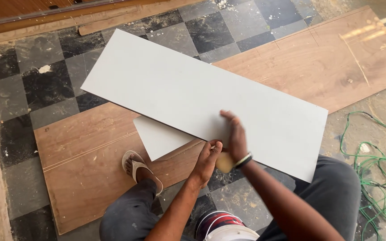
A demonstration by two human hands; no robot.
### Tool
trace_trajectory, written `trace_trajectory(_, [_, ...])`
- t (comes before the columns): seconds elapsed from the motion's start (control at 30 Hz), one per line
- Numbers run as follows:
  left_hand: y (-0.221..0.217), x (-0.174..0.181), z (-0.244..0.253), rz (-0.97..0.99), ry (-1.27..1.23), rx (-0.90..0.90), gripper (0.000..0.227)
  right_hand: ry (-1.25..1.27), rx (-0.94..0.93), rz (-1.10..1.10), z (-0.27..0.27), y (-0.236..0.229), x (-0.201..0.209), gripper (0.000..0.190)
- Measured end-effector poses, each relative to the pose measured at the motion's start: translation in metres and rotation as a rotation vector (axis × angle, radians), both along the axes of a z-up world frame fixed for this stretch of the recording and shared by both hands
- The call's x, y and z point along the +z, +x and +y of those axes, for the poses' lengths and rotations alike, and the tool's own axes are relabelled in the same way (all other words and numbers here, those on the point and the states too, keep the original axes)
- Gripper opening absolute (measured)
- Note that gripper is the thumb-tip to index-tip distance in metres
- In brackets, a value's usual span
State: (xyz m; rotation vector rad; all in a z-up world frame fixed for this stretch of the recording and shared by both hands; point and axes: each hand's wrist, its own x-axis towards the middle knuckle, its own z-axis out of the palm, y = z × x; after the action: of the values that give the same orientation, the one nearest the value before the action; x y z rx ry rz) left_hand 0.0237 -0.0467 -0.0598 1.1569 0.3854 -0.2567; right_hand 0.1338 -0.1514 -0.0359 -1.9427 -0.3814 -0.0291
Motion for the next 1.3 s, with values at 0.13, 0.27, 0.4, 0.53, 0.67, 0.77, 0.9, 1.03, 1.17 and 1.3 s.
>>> trace_trajectory(0.13, [-0.007,-0.004,-0.007,-0.073,-0.112,0.059,0.06,0.308,0.143,0.082,0.02,-0.033,0.036,0.069])
trace_trajectory(0.27, [-0.011,-0.014,-0.012,-0.1,-0.259,0.105,0.059,0.332,0.187,-0.007,0.031,-0.048,0.064,0.06])
trace_trajectory(0.4, [-0.012,0.035,0.015,-0.248,-0.193,0.164,0.069,0.065,0.376,-0.197,0.036,-0.076,0.109,0.053])
trace_trajectory(0.53, [-0.016,0.055,0.047,-0.31,-0.483,0.367,0.089,-0.195,0.523,-0.414,0.042,-0.089,0.106,0.05])
trace_trajectory(0.67, [-0.018,0.059,0.063,-0.155,-0.758,0.68,0.09,-0.335,0.556,-0.324,0.044,-0.068,0.05,0.034])
trace_trajectory(0.77, [-0.012,0.038,0.046,-0.229,-0.677,0.658,0.086,-0.436,0.467,-0.109,0.049,-0.016,0.049,0.02])
trace_trajectory(0.9, [-0.014,0.06,0.042,-0.151,-0.601,0.588,0.084,-0.642,0.304,-0.285,0.057,0.017,0.058,0.017])
trace_trajectory(1.03, [-0.017,0.049,0.04,-0.093,-0.447,0.646,0.086,-0.884,0.446,-0.449,0.08,0.017,0.041,0.052])
trace_trajectory(1.17, [-0.008,0.023,0.039,0.043,-0.357,0.842,0.079,-0.938,0.444,-0.241,0.128,0.055,0.056,0.074])
trace_trajectory(1.3, [-0.008,0.029,0.044,0.043,-0.317,0.869,0.073,-1.048,0.405,-0.321,0.109,0.092,0.068,0.081])
